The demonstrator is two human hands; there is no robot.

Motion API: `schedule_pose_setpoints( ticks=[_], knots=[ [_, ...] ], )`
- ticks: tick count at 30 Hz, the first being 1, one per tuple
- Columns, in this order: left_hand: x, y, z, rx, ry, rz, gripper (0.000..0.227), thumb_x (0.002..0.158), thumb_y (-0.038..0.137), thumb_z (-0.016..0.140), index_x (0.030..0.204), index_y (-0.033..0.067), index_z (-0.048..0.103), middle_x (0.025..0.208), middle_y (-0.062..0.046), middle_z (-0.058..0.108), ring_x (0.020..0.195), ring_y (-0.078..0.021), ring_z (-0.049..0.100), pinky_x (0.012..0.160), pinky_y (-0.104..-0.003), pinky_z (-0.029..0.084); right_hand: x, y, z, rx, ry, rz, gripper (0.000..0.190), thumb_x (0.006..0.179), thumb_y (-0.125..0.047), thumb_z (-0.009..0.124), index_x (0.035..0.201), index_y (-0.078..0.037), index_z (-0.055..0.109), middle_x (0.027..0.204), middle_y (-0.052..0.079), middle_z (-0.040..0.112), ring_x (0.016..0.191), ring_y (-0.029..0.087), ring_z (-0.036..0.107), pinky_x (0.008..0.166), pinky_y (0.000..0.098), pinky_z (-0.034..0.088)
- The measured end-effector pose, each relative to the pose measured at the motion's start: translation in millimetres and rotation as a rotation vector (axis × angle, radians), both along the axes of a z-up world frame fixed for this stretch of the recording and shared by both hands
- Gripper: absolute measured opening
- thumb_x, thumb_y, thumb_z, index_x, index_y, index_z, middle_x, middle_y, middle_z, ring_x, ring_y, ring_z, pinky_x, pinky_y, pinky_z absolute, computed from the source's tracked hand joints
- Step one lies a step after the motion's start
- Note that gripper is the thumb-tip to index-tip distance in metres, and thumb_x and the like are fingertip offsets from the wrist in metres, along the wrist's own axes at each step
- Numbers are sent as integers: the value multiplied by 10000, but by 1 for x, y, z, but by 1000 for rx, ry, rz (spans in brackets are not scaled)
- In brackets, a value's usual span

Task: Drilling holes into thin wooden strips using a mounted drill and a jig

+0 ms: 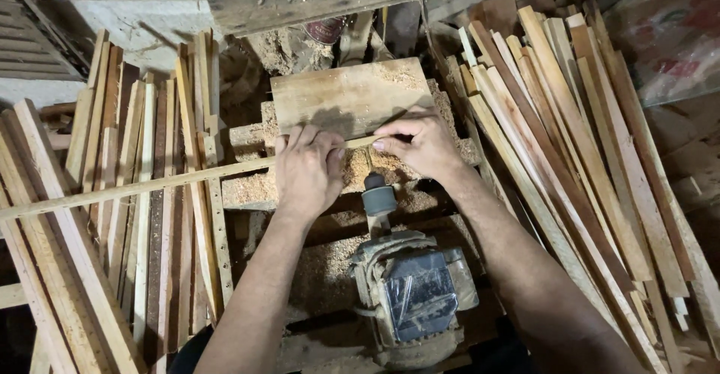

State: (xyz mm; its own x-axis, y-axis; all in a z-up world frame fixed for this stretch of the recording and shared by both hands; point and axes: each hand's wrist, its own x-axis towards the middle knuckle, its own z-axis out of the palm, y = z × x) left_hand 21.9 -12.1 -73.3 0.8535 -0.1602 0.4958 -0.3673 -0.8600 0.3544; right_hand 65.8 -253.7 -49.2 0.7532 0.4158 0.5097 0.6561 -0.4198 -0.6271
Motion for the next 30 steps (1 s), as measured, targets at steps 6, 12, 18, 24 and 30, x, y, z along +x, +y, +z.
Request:
schedule_pose_setpoints(
  ticks=[6,12,18,24,30],
  knots=[
    [3,0,-9,-27,29,-9,91,861,213,774,951,207,768,926,17,685,971,-182,601,835,-354,394,-3,2,3,2,13,11,147,781,-147,883,915,-158,825,765,54,767,713,289,656,698,377,494],
    [4,10,-4,20,39,60,88,889,134,734,963,159,775,894,-45,698,926,-223,594,816,-354,426,-18,4,28,-8,144,-29,177,865,-108,824,1041,-120,807,858,112,781,762,275,688,757,363,501],
    [-11,-9,49,7,37,-7,132,868,205,779,997,186,796,942,-21,699,939,-209,598,834,-360,416,-10,9,13,-71,7,-30,181,826,-159,853,1003,-133,821,848,93,785,751,285,673,676,370,489],
    [1,-7,5,-29,67,-16,122,882,193,755,998,186,792,961,-1,694,927,-196,611,832,-339,413,-4,8,4,-12,1,-24,183,806,-161,873,980,-131,823,813,109,773,728,296,645,667,371,495],
    [4,-5,-4,-47,10,-36,110,856,200,768,963,217,789,962,21,701,940,-196,632,821,-357,417,-7,3,-4,6,68,-42,178,805,-205,886,969,-162,832,802,128,739,757,275,635,667,374,472]
  ],
)
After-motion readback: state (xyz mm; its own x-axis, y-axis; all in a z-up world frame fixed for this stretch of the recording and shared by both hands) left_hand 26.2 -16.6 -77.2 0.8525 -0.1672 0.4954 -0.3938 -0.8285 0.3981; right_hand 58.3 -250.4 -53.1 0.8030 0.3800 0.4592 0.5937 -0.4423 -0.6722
